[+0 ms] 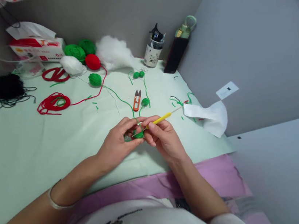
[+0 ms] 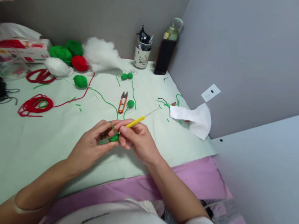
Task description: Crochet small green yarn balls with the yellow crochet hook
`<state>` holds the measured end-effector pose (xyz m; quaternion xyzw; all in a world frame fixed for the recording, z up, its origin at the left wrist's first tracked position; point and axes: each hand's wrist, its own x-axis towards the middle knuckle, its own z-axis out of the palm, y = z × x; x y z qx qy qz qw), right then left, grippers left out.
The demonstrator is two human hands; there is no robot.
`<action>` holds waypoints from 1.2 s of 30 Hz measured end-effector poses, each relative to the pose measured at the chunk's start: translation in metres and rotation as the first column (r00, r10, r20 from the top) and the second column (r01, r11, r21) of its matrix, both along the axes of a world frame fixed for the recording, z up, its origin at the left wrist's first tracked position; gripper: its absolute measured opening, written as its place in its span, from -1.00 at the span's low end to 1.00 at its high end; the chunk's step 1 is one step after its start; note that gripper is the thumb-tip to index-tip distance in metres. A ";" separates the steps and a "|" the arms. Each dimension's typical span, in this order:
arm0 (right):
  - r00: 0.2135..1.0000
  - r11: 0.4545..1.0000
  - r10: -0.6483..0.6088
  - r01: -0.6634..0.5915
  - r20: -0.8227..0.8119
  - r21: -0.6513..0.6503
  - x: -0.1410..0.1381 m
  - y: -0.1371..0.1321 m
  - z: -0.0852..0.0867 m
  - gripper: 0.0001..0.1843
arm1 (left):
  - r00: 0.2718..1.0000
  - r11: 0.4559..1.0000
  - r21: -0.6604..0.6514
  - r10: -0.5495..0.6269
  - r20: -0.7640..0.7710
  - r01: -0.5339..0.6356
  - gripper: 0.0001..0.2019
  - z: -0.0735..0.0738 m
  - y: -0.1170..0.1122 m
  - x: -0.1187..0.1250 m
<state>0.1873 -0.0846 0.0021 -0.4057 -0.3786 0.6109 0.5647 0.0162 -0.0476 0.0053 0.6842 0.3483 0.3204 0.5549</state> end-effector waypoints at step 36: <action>0.999 0.999 0.013 -0.011 0.049 -0.045 -0.017 -0.013 0.006 -0.79 | 0.943 0.888 -0.344 -0.230 0.240 0.304 -0.91 -0.009 0.000 0.008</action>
